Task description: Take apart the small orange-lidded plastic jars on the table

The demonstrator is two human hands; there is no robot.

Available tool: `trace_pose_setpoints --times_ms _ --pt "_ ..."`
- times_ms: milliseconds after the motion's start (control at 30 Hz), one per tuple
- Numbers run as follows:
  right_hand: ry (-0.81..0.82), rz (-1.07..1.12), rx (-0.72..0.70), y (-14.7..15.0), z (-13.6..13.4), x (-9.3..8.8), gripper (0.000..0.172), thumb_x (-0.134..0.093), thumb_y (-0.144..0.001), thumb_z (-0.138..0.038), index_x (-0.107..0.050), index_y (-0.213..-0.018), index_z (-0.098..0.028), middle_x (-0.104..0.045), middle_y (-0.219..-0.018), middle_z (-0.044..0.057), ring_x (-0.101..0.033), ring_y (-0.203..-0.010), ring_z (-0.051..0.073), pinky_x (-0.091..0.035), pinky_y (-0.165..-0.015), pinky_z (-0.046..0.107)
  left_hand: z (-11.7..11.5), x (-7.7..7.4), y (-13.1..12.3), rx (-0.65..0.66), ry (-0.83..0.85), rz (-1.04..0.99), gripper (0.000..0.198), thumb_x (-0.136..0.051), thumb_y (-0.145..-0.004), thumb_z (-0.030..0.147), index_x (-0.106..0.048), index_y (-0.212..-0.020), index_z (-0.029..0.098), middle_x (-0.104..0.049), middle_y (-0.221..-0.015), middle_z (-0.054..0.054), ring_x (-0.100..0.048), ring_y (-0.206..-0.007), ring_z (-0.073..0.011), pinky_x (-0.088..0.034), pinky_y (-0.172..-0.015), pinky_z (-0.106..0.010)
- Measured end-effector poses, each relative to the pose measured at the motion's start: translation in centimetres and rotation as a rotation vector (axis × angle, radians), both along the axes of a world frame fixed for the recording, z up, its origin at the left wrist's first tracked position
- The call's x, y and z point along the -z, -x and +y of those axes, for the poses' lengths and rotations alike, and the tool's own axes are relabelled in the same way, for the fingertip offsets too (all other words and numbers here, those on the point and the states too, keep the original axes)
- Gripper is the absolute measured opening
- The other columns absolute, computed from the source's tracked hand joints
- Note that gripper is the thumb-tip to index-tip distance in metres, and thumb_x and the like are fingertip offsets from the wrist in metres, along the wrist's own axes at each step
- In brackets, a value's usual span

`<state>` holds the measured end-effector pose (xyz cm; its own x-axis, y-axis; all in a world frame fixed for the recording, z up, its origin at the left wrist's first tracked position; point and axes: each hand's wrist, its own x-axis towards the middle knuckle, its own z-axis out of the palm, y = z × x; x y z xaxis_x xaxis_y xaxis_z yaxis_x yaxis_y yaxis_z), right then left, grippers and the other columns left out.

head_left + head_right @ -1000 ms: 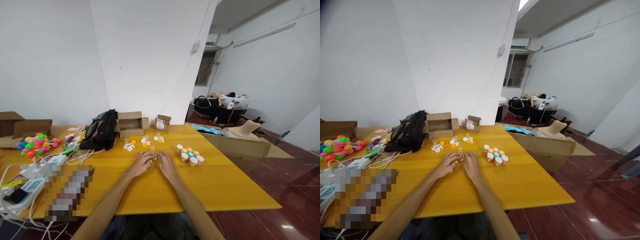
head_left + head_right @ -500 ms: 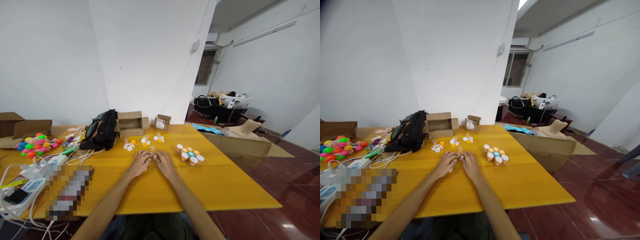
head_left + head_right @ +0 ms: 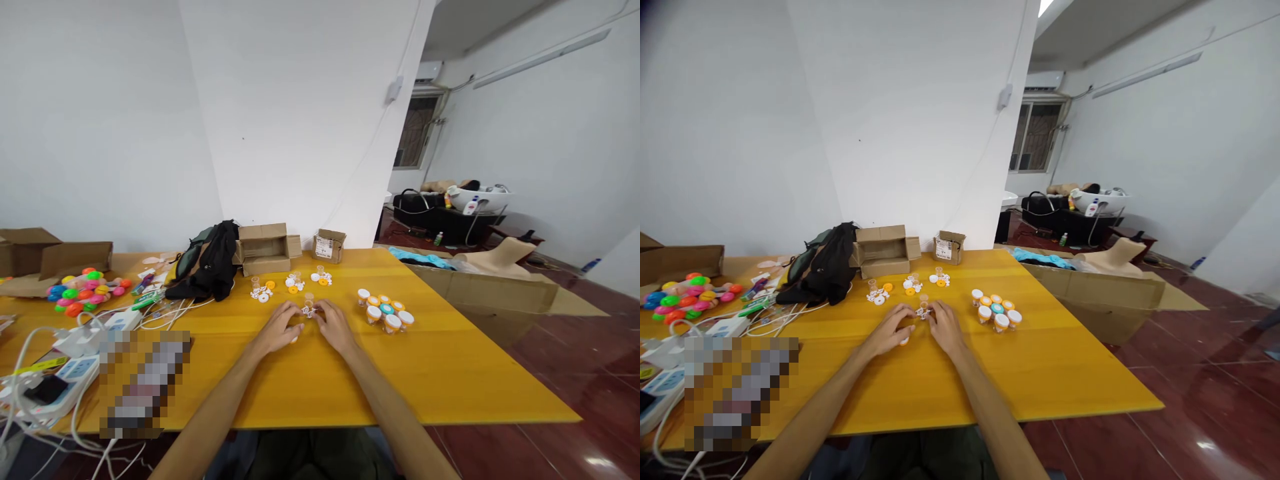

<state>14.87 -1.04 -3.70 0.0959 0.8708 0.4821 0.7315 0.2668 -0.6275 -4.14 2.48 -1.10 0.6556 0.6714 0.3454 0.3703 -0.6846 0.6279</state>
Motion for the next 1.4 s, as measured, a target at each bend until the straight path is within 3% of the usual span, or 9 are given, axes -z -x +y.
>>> trace_pose_setpoints --times_ms 200,333,567,800,1100,1400 --pt "-0.036 0.035 0.036 -0.5 0.4 0.6 0.018 -0.049 -0.085 -0.013 -0.064 -0.084 -0.022 -0.069 -0.087 0.005 -0.066 -0.086 0.022 -0.052 -0.081 0.034 -0.3 -0.2 0.0 0.021 -0.075 0.072 0.021 -0.057 -0.084 0.019 -0.064 -0.103 0.023 -0.061 -0.112 -0.007 -0.056 -0.110 -0.0244 -0.042 -0.102 -0.039" --pt "-0.087 0.045 0.071 -0.8 1.0 1.0 0.021 -0.048 -0.083 -0.014 -0.064 -0.094 -0.022 -0.069 -0.095 0.007 -0.065 -0.094 0.024 -0.052 -0.088 0.038 -0.4 -0.4 0.2 0.040 -0.131 0.117 0.022 -0.059 -0.084 0.019 -0.063 -0.105 0.022 -0.060 -0.113 -0.007 -0.055 -0.110 -0.0250 -0.041 -0.103 -0.040" --pt "-0.118 0.034 -0.118 -1.1 2.7 1.1 0.040 -0.041 -0.087 -0.015 -0.062 -0.120 -0.026 -0.068 -0.119 0.006 -0.061 -0.110 0.022 -0.048 -0.099 0.042 -0.5 -0.3 0.4 0.087 -0.181 0.161 0.029 -0.057 -0.091 0.036 -0.063 -0.116 0.024 -0.059 -0.118 -0.009 -0.054 -0.113 -0.0258 -0.041 -0.103 -0.040" --pt "-0.093 0.077 -0.174 -1.2 2.8 1.4 0.039 -0.041 -0.087 -0.016 -0.066 -0.115 -0.026 -0.071 -0.110 0.006 -0.063 -0.106 0.022 -0.050 -0.097 0.042 -0.4 -0.1 0.1 0.084 -0.167 0.224 0.038 -0.052 -0.094 0.046 -0.060 -0.127 0.029 -0.056 -0.130 -0.009 -0.051 -0.117 -0.0278 -0.038 -0.104 -0.047" --pt "-0.109 0.100 -0.179 -0.8 2.1 1.0 0.032 -0.041 -0.089 -0.017 -0.066 -0.107 -0.026 -0.069 -0.103 0.006 -0.064 -0.100 0.022 -0.052 -0.093 0.039 -0.5 -0.4 0.1 0.065 -0.157 0.190 0.033 -0.050 -0.095 0.044 -0.063 -0.120 0.026 -0.061 -0.120 -0.008 -0.052 -0.113 -0.0264 -0.039 -0.101 -0.045" --pt "-0.113 0.022 -0.065 -1.1 2.0 1.8 0.035 -0.048 -0.081 -0.012 -0.064 -0.110 -0.025 -0.068 -0.105 0.007 -0.063 -0.100 0.024 -0.052 -0.092 0.041 -0.2 -0.5 0.3 0.011 -0.095 0.047 0.027 -0.044 -0.097 0.040 -0.066 -0.107 0.025 -0.060 -0.114 -0.006 -0.056 -0.109 -0.0224 -0.041 -0.102 -0.038"
